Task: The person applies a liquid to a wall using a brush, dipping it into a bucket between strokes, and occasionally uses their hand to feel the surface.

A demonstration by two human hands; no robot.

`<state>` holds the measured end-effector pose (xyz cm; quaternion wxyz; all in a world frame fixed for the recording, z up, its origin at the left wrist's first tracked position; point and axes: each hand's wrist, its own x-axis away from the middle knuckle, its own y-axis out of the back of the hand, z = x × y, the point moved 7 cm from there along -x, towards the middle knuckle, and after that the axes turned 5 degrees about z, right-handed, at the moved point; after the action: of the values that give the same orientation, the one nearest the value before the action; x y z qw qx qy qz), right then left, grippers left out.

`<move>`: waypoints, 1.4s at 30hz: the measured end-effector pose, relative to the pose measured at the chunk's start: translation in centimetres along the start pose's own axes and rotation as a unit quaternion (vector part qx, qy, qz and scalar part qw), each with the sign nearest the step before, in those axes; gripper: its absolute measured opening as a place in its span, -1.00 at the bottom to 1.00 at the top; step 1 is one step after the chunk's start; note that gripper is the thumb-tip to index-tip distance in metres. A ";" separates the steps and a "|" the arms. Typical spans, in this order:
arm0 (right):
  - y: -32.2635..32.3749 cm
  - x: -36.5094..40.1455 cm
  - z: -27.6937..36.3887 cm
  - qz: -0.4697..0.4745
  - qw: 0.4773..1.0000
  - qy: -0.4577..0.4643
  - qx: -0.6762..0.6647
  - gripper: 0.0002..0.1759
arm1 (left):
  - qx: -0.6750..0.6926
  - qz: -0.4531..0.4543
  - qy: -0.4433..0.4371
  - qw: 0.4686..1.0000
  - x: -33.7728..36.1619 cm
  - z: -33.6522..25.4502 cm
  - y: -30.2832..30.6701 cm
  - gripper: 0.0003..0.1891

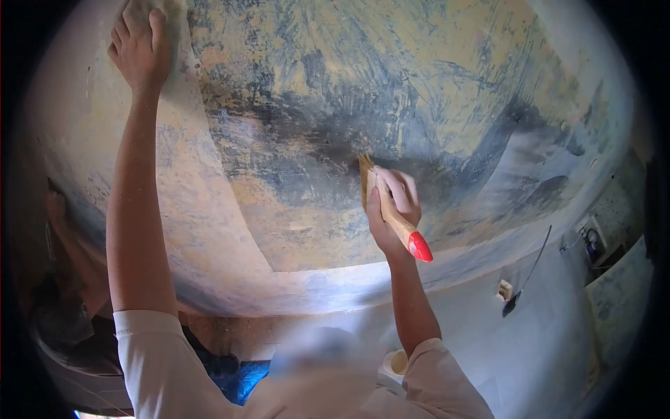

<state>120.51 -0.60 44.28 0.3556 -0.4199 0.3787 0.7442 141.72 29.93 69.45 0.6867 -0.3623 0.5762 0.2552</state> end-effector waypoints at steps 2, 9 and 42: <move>0.5 0.2 0.2 -0.025 1.000 0.001 -0.007 -0.59 | -0.006 0.003 -0.002 1.000 0.2 0.0 0.0 -0.46; 0.0 0.1 -0.9 -0.028 0.998 0.011 -0.052 -0.62 | -0.001 0.000 -0.002 1.000 0.0 -0.8 0.2 -0.46; -4.0 10.0 -3.6 0.110 0.992 -0.035 0.052 -0.58 | 0.015 0.008 0.004 1.000 0.2 -0.2 0.2 -0.47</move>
<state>121.21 0.22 33.03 0.3056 -0.3305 0.4481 0.7724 141.49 29.91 69.24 0.6876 -0.3487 0.5855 0.2507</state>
